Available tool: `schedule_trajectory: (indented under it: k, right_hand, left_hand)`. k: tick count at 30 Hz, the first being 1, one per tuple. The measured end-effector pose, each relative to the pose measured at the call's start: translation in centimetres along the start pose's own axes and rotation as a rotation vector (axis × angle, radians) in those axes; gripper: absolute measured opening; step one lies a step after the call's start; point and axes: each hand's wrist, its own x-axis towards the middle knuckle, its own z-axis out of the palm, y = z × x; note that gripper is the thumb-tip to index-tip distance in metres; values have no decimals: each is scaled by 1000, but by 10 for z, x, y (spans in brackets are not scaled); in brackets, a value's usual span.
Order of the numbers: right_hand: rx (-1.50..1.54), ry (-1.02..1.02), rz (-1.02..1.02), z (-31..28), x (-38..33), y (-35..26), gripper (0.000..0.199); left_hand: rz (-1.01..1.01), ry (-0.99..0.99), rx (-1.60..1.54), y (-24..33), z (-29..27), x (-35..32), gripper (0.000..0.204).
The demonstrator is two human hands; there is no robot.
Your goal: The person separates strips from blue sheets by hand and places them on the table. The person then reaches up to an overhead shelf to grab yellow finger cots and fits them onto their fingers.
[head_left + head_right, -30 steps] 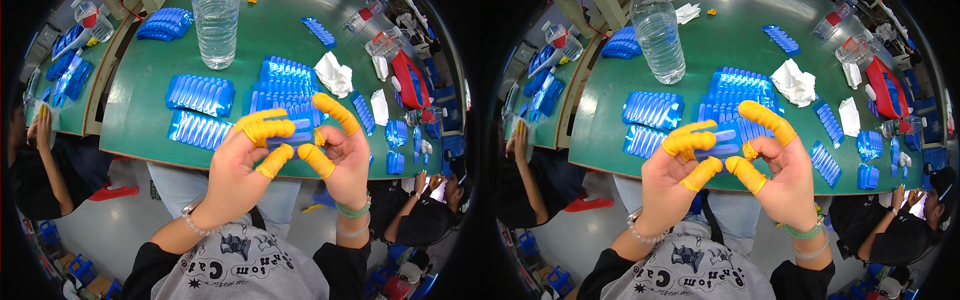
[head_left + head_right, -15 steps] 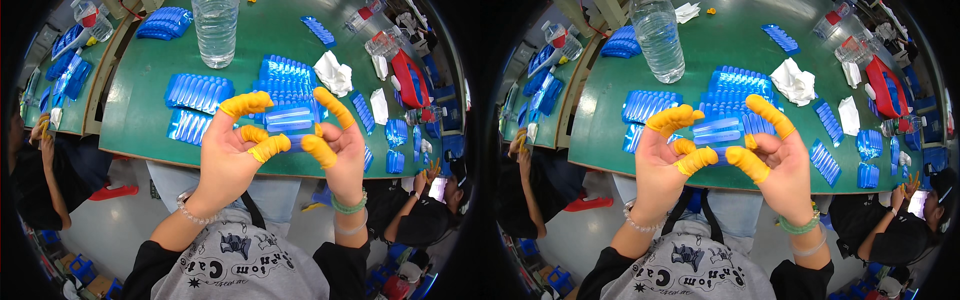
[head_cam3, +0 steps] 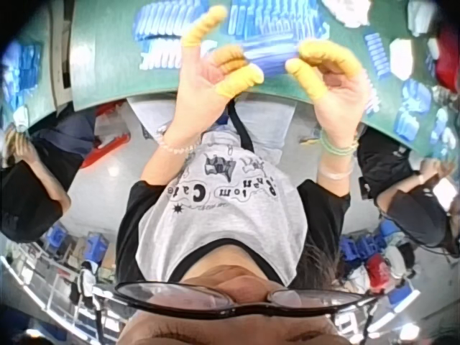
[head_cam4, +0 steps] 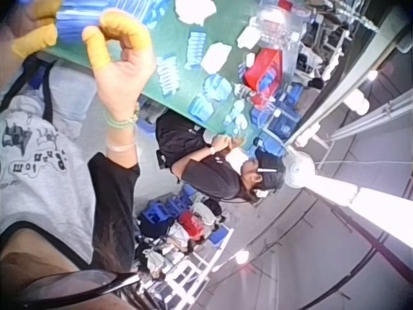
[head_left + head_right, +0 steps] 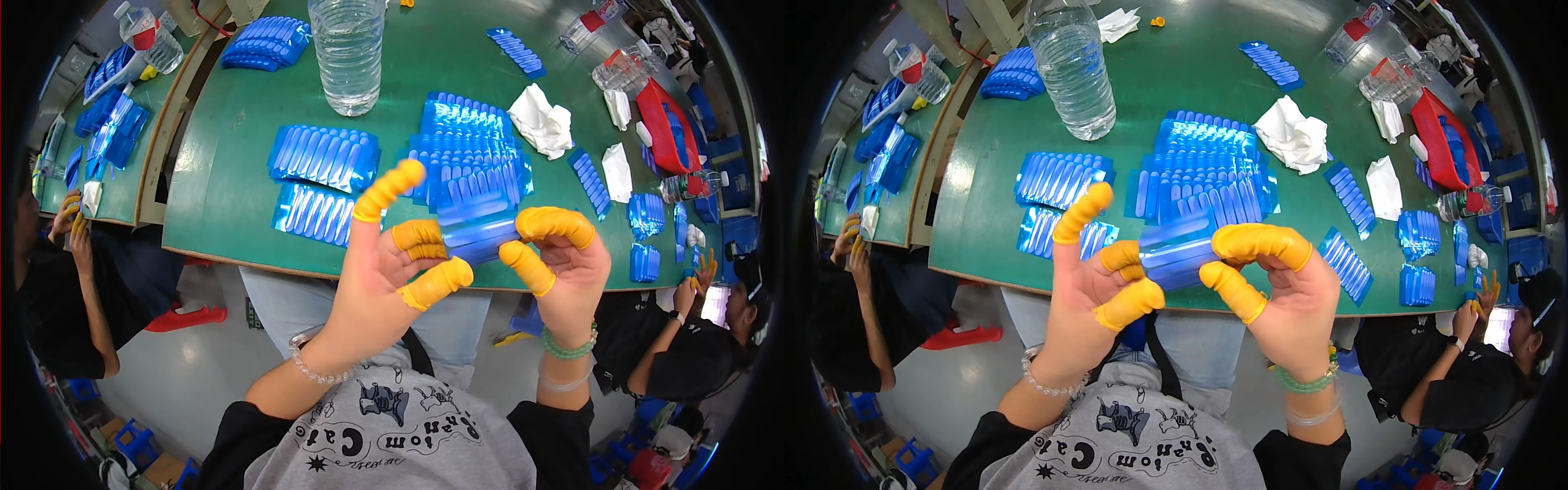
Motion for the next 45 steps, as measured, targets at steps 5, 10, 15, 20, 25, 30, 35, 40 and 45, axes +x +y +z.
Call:
schedule_trajectory:
  k: [5, 10, 15, 20, 25, 30, 35, 40, 45]
  right_hand:
    - [-202, -26, -48, -4, -1, -3, 30]
    - [-354, 91, -148, 3, -4, -1, 32]
    - [-547, 149, -243, 9, -4, -2, 29]
    - [-739, 26, -455, 4, 4, -6, 29]
    - [-717, -79, -463, -1, 7, -11, 24]
    - [-211, -120, 94, -8, 8, -20, 21]
    - [195, -259, 566, -24, 24, -18, 13]
    - [202, -240, 614, -20, 27, -17, 12]
    - [235, -223, 624, -17, 27, -16, 12]
  left_hand:
    - [-39, 14, 154, 0, 2, 2, 24]
    - [52, 36, 181, -10, 4, -2, 28]
    - [-76, 139, 51, -4, 11, 0, 29]
    - [-199, 179, -100, 0, 9, 2, 29]
    - [-81, 103, 61, 0, 11, 1, 37]
    - [94, 31, 360, -8, -4, 4, 43]
    - [25, -80, 401, 6, -2, 5, 46]
    - [-18, -86, 403, 12, 0, 4, 46]
    - [-10, -83, 407, 14, 2, 3, 47]
